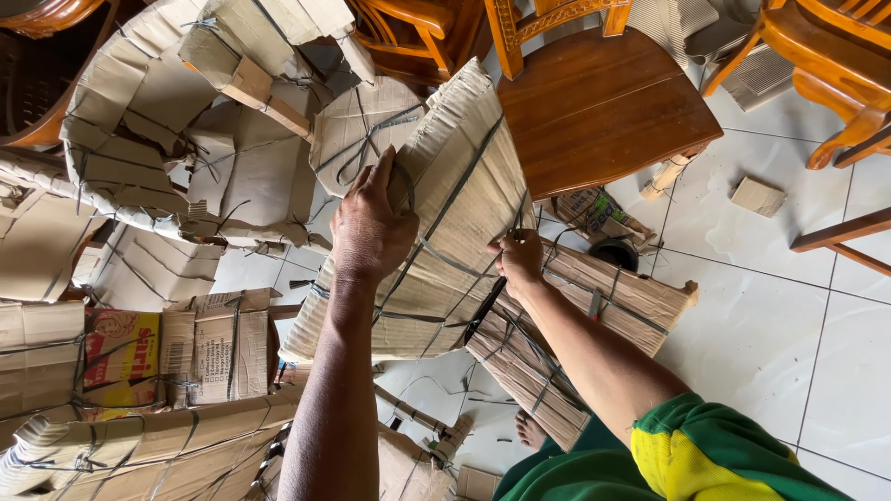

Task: The person unties a cardboard-wrapped bundle secured with black plastic straps. They first pull and loosen the straps by hand, then use a red utility knife to cut the straps. After cutting, they remove the loose strap pieces from the bundle.

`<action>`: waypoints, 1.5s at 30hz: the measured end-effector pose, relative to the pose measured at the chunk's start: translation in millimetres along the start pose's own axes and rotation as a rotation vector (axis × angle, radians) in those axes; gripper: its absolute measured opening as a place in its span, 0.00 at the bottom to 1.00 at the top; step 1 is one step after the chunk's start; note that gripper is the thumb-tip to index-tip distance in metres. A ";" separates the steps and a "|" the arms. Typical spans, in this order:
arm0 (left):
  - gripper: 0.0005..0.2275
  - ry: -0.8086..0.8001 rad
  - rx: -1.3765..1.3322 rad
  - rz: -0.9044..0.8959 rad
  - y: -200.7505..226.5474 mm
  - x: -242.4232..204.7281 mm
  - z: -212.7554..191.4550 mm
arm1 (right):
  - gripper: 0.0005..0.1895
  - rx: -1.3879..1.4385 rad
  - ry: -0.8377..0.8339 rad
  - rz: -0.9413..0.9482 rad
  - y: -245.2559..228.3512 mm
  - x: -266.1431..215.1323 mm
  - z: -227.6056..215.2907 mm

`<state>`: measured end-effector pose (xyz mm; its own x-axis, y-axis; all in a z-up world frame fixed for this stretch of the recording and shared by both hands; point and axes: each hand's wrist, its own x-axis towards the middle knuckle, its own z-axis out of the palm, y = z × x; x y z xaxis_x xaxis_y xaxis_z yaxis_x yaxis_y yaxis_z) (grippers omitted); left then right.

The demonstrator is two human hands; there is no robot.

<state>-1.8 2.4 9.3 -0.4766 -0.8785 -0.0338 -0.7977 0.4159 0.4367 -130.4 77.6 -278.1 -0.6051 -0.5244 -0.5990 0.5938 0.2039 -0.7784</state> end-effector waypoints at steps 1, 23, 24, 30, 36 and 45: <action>0.39 0.000 -0.001 0.000 -0.4 0.0 0.6 | 0.12 0.000 0.001 0.000 1.0 1.9 -0.6; 0.39 -0.002 0.021 -0.010 -0.4 -0.3 3.3 | 0.15 -0.980 -0.150 -0.404 52.0 33.9 -75.1; 0.39 0.002 0.019 -0.009 -0.6 0.7 2.5 | 0.15 -1.030 -0.123 -0.380 42.8 26.5 -75.0; 0.38 -0.012 0.032 -0.025 -0.1 2.0 3.3 | 0.13 -1.200 -0.060 -0.282 68.5 81.7 -112.7; 0.38 -0.023 0.022 -0.030 5.8 -0.2 -1.9 | 0.15 -1.300 -0.072 -0.239 88.4 93.2 -132.4; 0.38 -0.005 0.023 -0.018 4.2 -1.3 -2.6 | 0.16 -0.978 -0.049 -0.610 -14.9 -13.8 -145.1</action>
<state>-3.5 4.6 13.5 -0.4638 -0.8848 -0.0456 -0.8145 0.4056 0.4149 -207.9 201.7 -285.5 -0.6165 -0.7831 -0.0814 -0.4682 0.4477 -0.7618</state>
